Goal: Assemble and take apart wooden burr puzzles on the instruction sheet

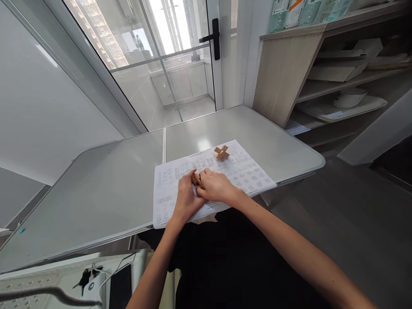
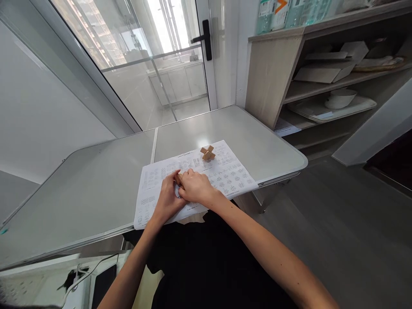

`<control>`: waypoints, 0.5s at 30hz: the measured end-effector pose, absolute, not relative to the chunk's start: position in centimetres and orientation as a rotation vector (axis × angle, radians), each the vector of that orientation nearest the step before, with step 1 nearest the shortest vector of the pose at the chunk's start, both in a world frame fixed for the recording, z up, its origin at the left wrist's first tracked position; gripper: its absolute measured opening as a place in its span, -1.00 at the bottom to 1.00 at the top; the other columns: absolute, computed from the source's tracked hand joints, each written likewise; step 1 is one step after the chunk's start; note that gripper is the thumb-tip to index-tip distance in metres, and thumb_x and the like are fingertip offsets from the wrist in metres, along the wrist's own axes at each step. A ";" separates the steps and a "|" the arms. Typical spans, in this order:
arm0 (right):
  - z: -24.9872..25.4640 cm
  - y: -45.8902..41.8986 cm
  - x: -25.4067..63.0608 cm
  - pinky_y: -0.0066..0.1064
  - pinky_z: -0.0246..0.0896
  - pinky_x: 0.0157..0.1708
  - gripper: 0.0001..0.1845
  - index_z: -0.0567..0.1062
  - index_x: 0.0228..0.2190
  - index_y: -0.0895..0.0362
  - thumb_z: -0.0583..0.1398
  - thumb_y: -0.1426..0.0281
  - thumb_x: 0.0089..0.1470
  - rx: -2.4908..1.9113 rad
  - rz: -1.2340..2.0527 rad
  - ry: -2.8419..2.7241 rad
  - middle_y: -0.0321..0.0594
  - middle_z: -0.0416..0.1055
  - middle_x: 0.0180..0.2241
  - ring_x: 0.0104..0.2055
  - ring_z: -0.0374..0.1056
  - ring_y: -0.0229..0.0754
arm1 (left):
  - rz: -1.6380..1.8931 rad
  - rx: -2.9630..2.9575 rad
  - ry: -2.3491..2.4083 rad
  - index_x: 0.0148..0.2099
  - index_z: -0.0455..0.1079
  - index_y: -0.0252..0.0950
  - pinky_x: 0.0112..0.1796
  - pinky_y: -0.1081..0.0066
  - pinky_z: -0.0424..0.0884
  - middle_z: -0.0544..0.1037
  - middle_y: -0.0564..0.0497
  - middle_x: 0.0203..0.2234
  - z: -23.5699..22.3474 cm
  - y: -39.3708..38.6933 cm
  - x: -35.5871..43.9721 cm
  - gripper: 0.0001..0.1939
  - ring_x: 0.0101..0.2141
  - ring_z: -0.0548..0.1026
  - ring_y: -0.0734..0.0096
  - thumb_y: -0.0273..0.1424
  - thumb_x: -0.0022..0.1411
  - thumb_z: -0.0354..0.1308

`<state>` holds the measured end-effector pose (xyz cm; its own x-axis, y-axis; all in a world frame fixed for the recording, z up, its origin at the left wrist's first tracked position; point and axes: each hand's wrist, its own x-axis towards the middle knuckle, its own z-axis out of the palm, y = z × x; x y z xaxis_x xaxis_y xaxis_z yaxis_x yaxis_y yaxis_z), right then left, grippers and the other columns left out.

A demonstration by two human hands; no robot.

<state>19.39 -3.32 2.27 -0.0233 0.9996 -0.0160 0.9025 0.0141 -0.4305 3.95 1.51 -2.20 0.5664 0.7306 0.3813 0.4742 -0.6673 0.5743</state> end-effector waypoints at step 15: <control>0.6 -3.0 22.4 -0.38 0.24 -0.32 -0.90 0.52 -0.24 0.08 0.18 0.38 0.25 -1.637 0.746 -1.783 -0.20 0.58 -0.20 -0.22 0.49 -0.11 | 0.833 2.364 1.046 0.40 0.10 -0.15 0.17 -0.03 0.39 0.44 -0.17 0.15 -2.0 1.0 4.0 -0.15 0.17 0.42 -0.01 -0.30 0.16 0.39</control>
<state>22.41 -3.04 0.62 -0.0600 0.9966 0.0565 0.6597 0.0821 -0.7471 4.01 0.99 -1.99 0.5370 0.7670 0.3513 0.5137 -0.6276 0.5850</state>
